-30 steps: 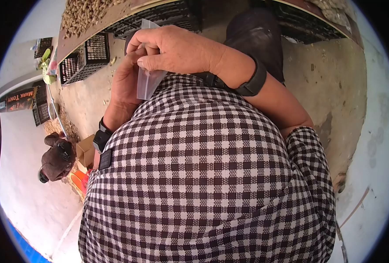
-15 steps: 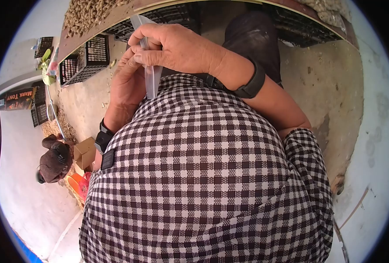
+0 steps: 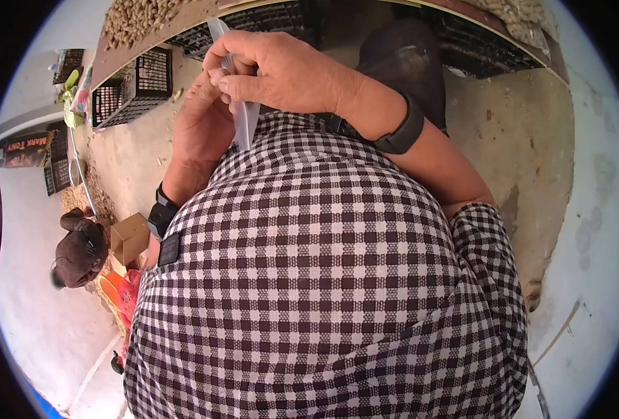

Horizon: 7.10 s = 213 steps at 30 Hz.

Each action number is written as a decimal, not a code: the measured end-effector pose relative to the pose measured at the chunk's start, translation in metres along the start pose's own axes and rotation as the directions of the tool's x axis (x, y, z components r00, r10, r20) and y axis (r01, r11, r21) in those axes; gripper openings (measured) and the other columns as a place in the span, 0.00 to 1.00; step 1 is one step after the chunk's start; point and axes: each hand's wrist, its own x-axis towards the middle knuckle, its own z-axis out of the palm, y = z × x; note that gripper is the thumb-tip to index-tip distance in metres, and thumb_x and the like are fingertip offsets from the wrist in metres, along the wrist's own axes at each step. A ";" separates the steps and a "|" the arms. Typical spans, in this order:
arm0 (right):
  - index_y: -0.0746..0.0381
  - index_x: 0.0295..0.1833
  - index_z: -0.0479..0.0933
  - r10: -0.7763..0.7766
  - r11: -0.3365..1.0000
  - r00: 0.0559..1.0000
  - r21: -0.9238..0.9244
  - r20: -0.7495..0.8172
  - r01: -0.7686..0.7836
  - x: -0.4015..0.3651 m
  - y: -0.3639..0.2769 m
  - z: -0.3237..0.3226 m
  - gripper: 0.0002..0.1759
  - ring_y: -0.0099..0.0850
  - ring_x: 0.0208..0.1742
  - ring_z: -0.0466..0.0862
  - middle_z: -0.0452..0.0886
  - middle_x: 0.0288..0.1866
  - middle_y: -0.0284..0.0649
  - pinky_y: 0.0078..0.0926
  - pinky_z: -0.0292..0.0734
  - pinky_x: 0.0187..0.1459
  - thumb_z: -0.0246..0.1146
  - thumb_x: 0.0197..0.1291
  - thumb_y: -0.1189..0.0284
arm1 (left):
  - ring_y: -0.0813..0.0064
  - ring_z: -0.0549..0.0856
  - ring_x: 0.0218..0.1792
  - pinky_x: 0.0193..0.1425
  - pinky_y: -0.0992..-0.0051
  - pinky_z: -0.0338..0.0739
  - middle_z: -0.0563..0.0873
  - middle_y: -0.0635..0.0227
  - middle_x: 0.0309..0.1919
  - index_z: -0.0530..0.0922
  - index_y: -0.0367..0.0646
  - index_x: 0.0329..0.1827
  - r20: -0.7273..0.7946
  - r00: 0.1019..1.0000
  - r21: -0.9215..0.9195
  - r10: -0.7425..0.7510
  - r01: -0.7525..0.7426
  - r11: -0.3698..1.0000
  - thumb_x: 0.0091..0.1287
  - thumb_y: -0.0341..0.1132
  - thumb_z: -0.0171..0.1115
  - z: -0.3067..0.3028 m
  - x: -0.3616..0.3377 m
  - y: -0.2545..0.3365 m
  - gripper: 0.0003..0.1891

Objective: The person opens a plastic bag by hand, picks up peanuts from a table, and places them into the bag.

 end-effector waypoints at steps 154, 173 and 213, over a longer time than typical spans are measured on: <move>0.64 0.39 0.73 0.066 0.992 0.997 0.111 -0.046 -0.061 0.004 0.003 -0.003 0.04 0.19 0.31 0.75 0.76 0.29 0.31 0.20 0.73 0.36 0.54 0.62 0.76 | 0.76 0.82 0.33 0.41 0.77 0.77 0.82 0.64 0.33 0.72 0.39 0.46 -0.008 0.997 0.019 0.076 -0.075 0.997 0.70 0.29 0.54 0.006 0.000 0.006 0.05; 0.62 0.37 0.74 0.111 0.990 0.993 0.090 0.028 -0.113 0.008 -0.005 -0.001 0.12 0.17 0.30 0.73 0.77 0.27 0.29 0.16 0.70 0.33 0.58 0.70 0.65 | 0.79 0.79 0.30 0.40 0.78 0.74 0.81 0.68 0.29 0.72 0.45 0.37 -0.102 0.994 0.147 0.047 -0.031 0.989 0.75 0.43 0.51 0.019 0.000 0.013 0.12; 0.64 0.50 0.70 0.119 0.919 0.992 0.382 -0.041 -0.095 0.007 -0.002 -0.004 0.17 0.19 0.28 0.76 0.81 0.27 0.33 0.18 0.72 0.34 0.56 0.71 0.60 | 0.78 0.79 0.28 0.36 0.79 0.75 0.79 0.69 0.27 0.75 0.40 0.40 -0.112 0.993 0.079 0.034 -0.026 0.997 0.74 0.37 0.50 0.015 0.000 0.011 0.10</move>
